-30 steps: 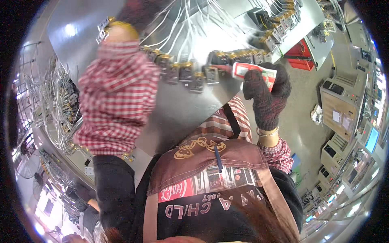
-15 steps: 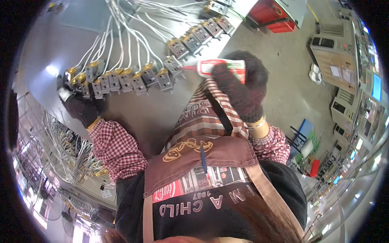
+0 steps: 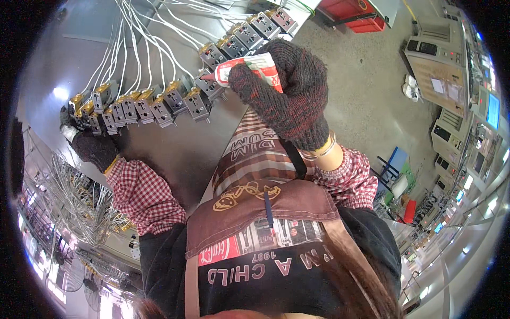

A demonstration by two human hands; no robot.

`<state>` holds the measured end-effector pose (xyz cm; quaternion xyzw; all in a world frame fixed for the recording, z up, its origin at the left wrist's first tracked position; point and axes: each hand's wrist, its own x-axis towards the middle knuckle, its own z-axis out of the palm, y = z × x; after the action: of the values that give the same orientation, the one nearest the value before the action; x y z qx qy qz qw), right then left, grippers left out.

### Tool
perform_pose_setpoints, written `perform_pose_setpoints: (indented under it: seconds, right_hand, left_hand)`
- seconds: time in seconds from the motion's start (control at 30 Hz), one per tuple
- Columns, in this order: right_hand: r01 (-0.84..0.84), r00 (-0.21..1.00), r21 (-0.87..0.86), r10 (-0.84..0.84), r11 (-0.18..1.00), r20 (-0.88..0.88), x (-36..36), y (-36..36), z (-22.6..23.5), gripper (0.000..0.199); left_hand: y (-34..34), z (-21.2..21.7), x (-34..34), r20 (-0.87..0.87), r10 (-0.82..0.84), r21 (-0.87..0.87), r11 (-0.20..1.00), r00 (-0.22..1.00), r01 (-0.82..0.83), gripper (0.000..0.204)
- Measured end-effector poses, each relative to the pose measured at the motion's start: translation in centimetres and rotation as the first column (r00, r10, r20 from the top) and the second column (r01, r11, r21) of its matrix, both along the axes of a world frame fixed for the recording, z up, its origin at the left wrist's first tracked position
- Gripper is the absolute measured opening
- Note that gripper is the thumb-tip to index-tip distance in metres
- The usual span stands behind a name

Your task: The person grinds metal switch components with a power tool, scrapes them using a hand tool, applies glue from a tube onto each component, and lifts the wired assembly.

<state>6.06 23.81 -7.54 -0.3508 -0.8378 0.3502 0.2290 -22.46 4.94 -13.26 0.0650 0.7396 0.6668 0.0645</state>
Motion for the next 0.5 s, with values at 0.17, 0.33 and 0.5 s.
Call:
perform_pose_setpoints:
  seconds: [0.17, 0.33, 0.5]
  right_hand:
    - [-0.095, 0.989, 0.175, 0.113, 0.98, -0.097, -0.4, 0.2, -0.2, 0.022]
    - [-0.137, 0.99, 0.212, 0.143, 0.968, -0.017, -0.2, -0.1, 1.1, 0.024]
    - [-0.147, 0.989, -0.032, 0.146, 0.989, -0.031, 0.5, -1.0, 2.0, 0.021]
  left_hand:
    - [0.2, -0.5, 0.5, 0.007, -0.001, 0.045, 0.999, 1.0, 0.001, 0.059]
    - [0.1, -0.8, 0.5, 0.023, -0.002, 0.088, 0.996, 1.0, 0.0, 0.058]
    - [0.0, -0.7, 0.3, 0.02, 0.005, 0.119, 0.993, 1.0, -0.007, 0.057]
